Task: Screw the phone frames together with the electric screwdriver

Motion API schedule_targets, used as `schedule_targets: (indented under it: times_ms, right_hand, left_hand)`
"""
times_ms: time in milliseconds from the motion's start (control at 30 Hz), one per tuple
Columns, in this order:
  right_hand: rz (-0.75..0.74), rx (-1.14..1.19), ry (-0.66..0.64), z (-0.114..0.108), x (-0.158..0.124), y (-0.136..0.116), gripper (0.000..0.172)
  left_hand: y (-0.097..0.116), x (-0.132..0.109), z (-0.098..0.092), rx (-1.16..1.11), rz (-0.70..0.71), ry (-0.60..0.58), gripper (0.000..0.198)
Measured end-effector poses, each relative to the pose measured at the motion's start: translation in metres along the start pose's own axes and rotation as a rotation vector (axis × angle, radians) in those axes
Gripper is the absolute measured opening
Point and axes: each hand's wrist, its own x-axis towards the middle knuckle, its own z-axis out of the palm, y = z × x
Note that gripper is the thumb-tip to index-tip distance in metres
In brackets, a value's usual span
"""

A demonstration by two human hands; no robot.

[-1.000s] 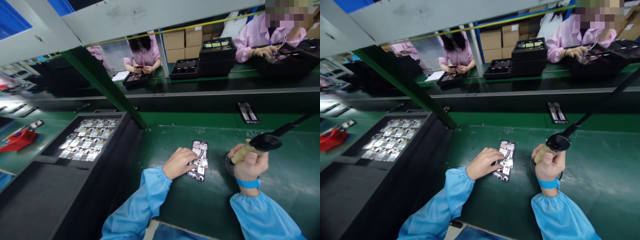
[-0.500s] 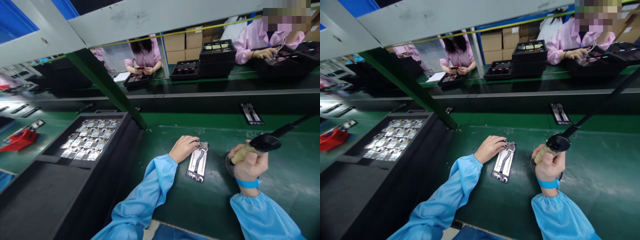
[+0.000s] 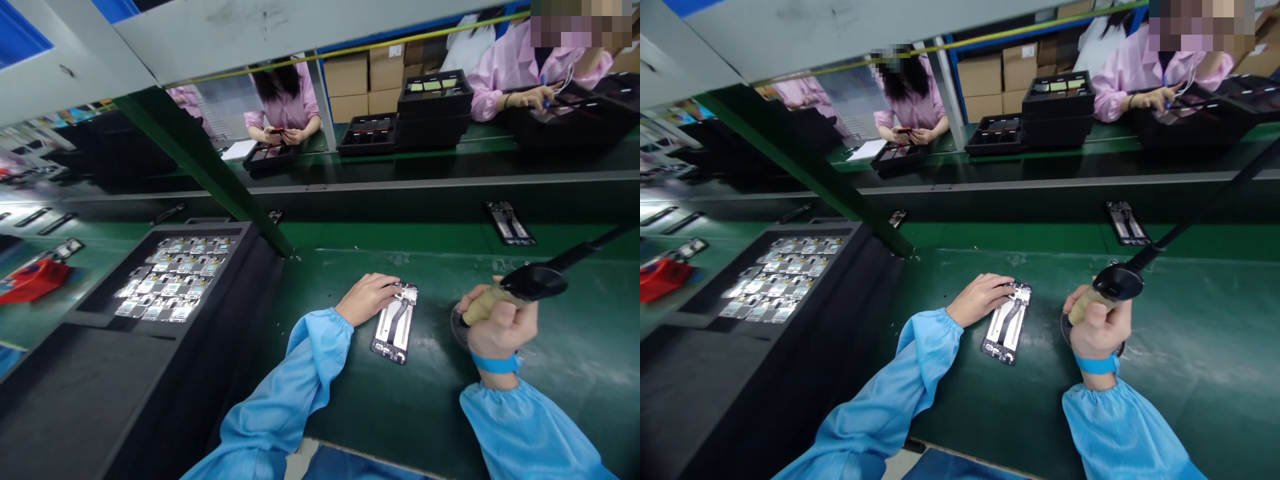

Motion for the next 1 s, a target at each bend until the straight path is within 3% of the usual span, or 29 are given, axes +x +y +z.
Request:
schedule_targets:
  times_ms: [600, 1000]
  right_hand:
    - [0.045, -0.008, 0.004, 0.002, -0.001, -0.005, 0.058]
    - [0.056, -0.009, -0.001, 0.005, 0.003, -0.008, 0.05]
  left_hand:
    - [0.01, 0.007, 0.005, 0.017, -0.041, 0.029, 0.023]
    - [0.072, -0.018, 0.027, -0.082, 0.139, 0.031, 0.029]
